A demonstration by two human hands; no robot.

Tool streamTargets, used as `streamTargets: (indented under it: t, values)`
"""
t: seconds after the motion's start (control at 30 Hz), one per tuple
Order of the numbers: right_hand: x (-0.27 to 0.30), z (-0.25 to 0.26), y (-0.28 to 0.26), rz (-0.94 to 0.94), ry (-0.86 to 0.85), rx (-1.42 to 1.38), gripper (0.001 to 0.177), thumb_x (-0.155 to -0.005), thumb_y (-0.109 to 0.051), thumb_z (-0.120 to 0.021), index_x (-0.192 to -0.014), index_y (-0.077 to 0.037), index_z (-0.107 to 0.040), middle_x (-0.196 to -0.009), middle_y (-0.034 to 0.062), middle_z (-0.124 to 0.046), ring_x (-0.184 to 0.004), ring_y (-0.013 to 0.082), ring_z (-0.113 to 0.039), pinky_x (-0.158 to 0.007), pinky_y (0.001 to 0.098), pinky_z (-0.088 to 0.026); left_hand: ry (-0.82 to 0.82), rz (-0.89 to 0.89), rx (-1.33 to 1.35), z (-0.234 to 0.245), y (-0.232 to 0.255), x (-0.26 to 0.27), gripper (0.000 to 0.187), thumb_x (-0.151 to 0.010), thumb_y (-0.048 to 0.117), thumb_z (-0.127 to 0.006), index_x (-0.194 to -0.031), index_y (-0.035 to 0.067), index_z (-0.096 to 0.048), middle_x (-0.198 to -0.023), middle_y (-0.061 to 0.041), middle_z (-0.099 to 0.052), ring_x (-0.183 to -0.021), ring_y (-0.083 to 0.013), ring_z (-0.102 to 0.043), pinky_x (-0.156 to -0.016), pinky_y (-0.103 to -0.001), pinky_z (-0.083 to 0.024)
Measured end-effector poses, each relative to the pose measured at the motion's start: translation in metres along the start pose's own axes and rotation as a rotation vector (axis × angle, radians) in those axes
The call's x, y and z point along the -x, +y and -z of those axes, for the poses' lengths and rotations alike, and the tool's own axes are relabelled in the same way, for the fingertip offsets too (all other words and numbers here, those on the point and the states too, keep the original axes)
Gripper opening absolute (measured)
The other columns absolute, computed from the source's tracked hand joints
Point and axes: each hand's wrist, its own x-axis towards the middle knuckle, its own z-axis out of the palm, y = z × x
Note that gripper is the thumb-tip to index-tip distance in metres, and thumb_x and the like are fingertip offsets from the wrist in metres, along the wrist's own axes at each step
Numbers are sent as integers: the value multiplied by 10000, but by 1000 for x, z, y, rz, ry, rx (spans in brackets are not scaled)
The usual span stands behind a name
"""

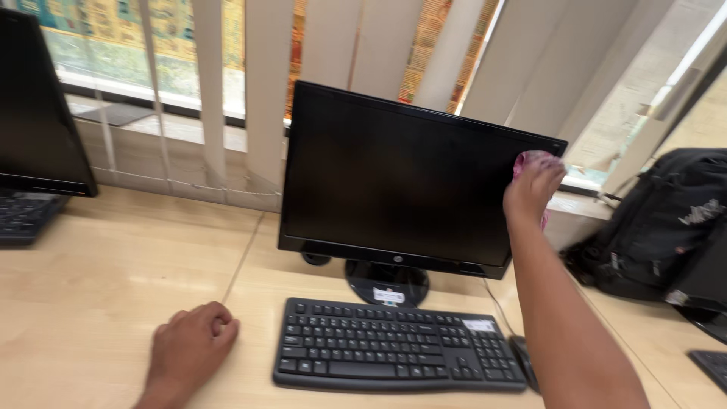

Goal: The person cleans a computer setup by hand using a cloth. The person wipes the keyboard, the monitor screen, and the back of the monitor, and then wipes the desk surface around the keyboard and mouse.

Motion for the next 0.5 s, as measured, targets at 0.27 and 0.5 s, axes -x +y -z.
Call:
streamTargets:
  t: [0.27,0.5]
  values:
    - [45,-119,-185,473,-118,31,544,-1124,-245,-446,-1558,77,-387,-1652,302,-297,-1560,472,-222,-1300,548,-121,23,-31,99,8,-1,1,188,-816,385,-708,-852,203,-743,-802,46,-760,-907,-205,-687,-860,-412,-520]
    - [172,-117,-330,251,-868,-427,379,-1074,-115,-392,-1403,-77,-577,-1256,225,-594,-1139,399,-533,-1008,416,-479,-14,9,150,16,2,2,216,-841,390,-693,-848,190,-772,-786,5,-765,-885,-225,-703,-859,-408,-533]
